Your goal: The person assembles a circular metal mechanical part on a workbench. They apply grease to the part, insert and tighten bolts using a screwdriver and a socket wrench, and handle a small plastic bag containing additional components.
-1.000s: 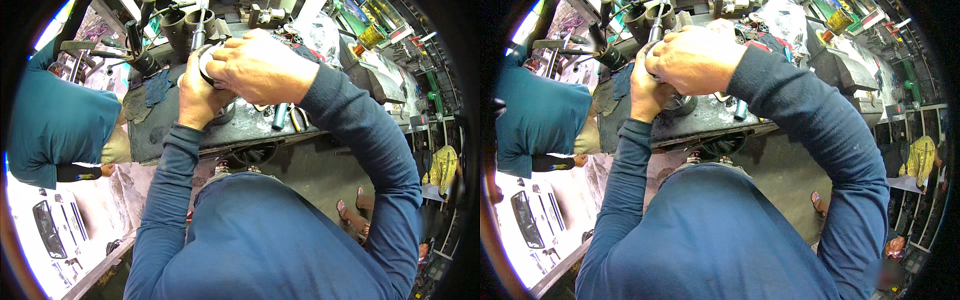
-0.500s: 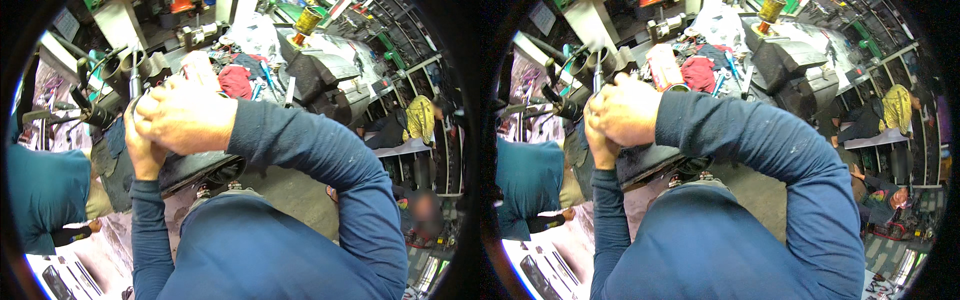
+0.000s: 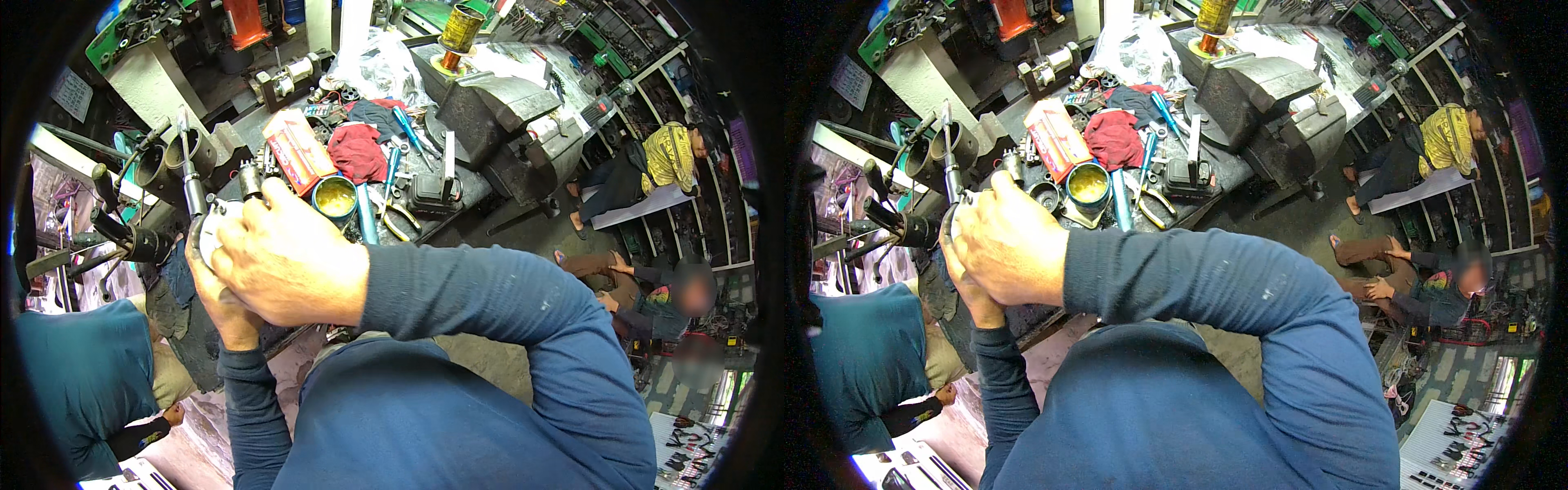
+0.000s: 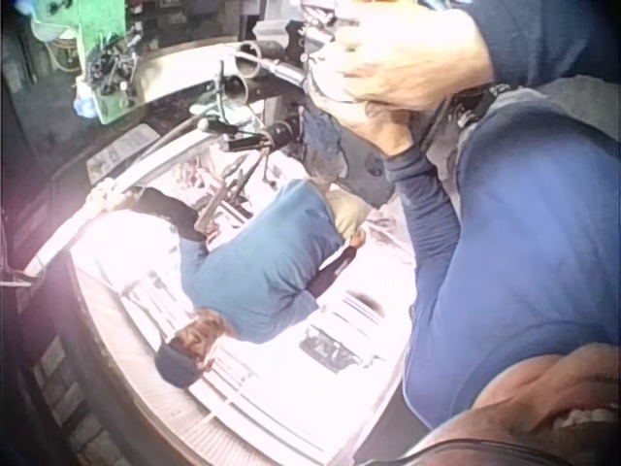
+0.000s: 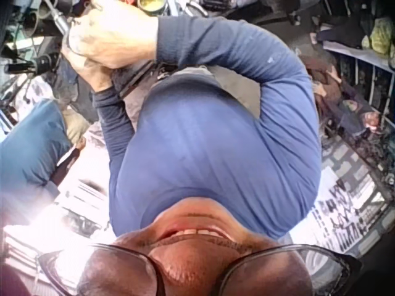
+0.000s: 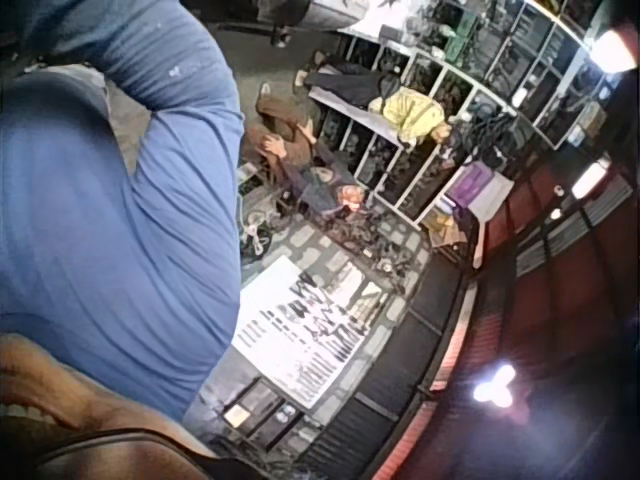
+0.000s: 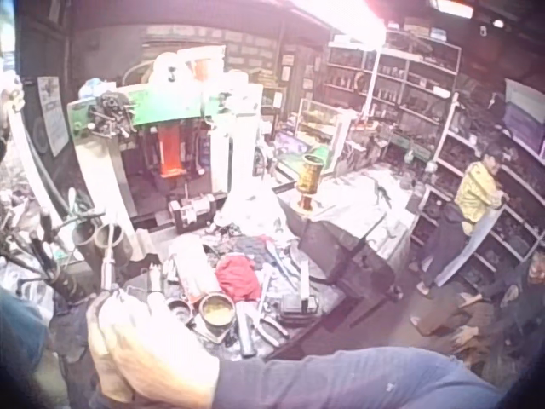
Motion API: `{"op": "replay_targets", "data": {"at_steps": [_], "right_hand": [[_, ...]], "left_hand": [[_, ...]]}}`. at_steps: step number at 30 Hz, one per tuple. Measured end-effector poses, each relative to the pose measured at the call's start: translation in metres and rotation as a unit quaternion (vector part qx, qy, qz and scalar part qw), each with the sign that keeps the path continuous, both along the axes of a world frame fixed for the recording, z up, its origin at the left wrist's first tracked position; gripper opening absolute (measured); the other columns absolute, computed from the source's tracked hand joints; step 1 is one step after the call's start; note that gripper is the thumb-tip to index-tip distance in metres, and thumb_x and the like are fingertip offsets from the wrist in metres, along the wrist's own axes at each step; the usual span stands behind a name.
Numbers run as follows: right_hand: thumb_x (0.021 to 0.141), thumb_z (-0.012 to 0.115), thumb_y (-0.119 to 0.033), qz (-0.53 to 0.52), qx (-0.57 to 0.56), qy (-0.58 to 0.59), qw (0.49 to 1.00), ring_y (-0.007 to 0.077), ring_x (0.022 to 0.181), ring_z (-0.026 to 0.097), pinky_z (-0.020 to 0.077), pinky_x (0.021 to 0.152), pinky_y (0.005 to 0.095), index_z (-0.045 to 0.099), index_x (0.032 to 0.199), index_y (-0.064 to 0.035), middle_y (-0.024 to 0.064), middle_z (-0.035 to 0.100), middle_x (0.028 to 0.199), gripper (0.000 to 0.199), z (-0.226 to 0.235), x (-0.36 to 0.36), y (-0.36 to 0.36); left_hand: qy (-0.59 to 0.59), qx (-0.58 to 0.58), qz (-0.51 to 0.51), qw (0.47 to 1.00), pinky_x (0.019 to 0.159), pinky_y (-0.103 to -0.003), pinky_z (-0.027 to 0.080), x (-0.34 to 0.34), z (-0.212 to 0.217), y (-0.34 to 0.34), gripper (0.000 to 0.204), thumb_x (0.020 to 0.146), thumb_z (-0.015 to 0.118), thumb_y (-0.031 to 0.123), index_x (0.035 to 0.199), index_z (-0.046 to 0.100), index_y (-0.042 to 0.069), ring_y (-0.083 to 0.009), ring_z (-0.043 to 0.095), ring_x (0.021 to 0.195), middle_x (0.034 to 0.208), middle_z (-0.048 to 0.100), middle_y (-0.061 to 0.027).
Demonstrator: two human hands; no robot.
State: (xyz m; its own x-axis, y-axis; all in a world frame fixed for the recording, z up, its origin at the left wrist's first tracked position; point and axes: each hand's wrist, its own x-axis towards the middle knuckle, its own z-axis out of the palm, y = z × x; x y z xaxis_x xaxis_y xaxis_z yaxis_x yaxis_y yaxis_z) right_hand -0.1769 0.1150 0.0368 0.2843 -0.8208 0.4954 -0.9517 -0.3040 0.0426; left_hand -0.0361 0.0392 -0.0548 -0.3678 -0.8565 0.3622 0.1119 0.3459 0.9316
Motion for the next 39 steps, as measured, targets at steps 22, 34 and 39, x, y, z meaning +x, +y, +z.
{"op": "replay_targets", "data": {"at_steps": [22, 34, 39], "right_hand": [[0.084, 0.065, -0.032, 0.009, 0.157, 0.012, 0.987, 0.0249, 0.089, 0.065, 0.0451, 0.090, 0.0518, 0.077, 0.098, -0.0103, 0.0077, 0.070, 0.093, 0.028, -0.0035, 0.0049, -0.0004], [0.085, 0.065, -0.031, -0.018, -0.092, -0.008, 0.996, 0.0253, 0.088, 0.065, 0.0455, 0.091, 0.0550, 0.075, 0.093, -0.0097, 0.0042, 0.070, 0.085, 0.025, -0.0015, 0.0085, 0.0016], [0.087, 0.065, -0.032, 0.005, 0.147, 0.035, 0.989, 0.0253, 0.087, 0.064, 0.0448, 0.094, 0.0564, 0.075, 0.094, -0.0082, 0.0062, 0.069, 0.085, 0.027, -0.0021, 0.0056, 0.0003]], "left_hand": [[0.055, 0.078, 0.001, 0.995, 0.112, -0.041, 0.044, 0.0011, -0.0041, -0.0034, 0.044, 0.106, 0.054, 0.020, 0.146, 0.049, 0.004, -0.0243, 0.058, 0.125, 0.138, 0.059, -0.0123], [-0.143, -0.139, 0.090, 0.976, 0.109, -0.038, 0.048, 0.0033, -0.0090, -0.0070, 0.046, 0.106, 0.054, 0.019, 0.149, 0.046, 0.005, -0.0217, 0.058, 0.125, 0.139, 0.058, -0.0109], [0.084, 0.112, -0.021, 0.990, 0.109, -0.038, 0.047, 0.0005, -0.0105, -0.0076, 0.045, 0.108, 0.052, 0.021, 0.150, 0.045, 0.006, -0.0222, 0.058, 0.126, 0.141, 0.057, -0.0103]]}}
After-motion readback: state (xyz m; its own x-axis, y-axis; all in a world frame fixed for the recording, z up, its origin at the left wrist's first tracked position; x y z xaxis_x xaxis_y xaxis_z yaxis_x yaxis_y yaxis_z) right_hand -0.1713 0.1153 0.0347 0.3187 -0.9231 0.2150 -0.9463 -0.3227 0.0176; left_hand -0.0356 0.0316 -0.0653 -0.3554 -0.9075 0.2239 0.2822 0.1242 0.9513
